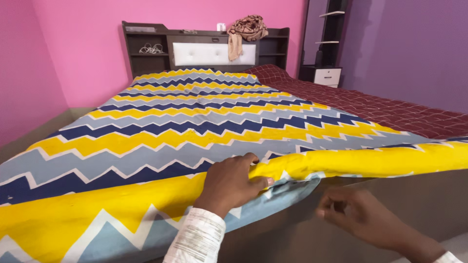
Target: The person folds a patterned bed sheet on a bed by hand. They repeatedly roll and tuck the edge of the sheet to create a neat fold along the side of the bed.
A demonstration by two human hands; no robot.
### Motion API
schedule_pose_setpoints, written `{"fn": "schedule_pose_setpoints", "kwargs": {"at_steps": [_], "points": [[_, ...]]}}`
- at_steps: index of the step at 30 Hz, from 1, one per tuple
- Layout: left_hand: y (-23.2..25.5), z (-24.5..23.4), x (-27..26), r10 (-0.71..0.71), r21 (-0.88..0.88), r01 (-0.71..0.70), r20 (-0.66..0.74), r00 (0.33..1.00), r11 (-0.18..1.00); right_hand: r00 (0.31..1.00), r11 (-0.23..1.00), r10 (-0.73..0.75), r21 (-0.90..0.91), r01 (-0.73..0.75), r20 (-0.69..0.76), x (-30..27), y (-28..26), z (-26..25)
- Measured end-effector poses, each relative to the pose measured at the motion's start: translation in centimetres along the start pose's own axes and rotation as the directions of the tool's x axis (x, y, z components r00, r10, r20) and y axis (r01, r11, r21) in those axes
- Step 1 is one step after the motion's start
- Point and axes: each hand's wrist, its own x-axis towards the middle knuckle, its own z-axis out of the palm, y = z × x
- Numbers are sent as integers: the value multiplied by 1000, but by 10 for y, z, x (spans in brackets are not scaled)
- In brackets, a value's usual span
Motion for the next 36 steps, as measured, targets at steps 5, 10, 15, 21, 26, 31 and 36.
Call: {"fn": "schedule_pose_setpoints", "kwargs": {"at_steps": [5, 10, 15, 21, 26, 31, 36], "points": [[17, 6, 6, -16, 37, 16, -14, 1000, 999, 985, 992, -113, 44, 120, -133, 19, -8, -2], [31, 26, 22, -43, 126, 47, -41, 998, 991, 974, 980, -177, 69, 188, -141, 22, -12, 7], [30, 23, 34, -158, 102, 159, -13, 987, 982, 994, 993, -61, 100, 70, -95, 22, -18, 11], [34, 13, 35, -199, 49, 200, -10, 980, 979, 995, 998, -5, 59, 11, -99, 31, -21, 15], [32, 18, 33, -150, 33, 152, -45, 988, 988, 970, 993, -116, 11, 121, -212, 36, -22, 30], [25, 26, 29, -56, 54, 61, -89, 994, 997, 943, 968, -247, -26, 248, -221, 26, -14, 31], [13, 22, 27, -74, 97, 72, 16, 997, 993, 886, 941, -340, -110, 322, -315, 14, -11, 37]]}}
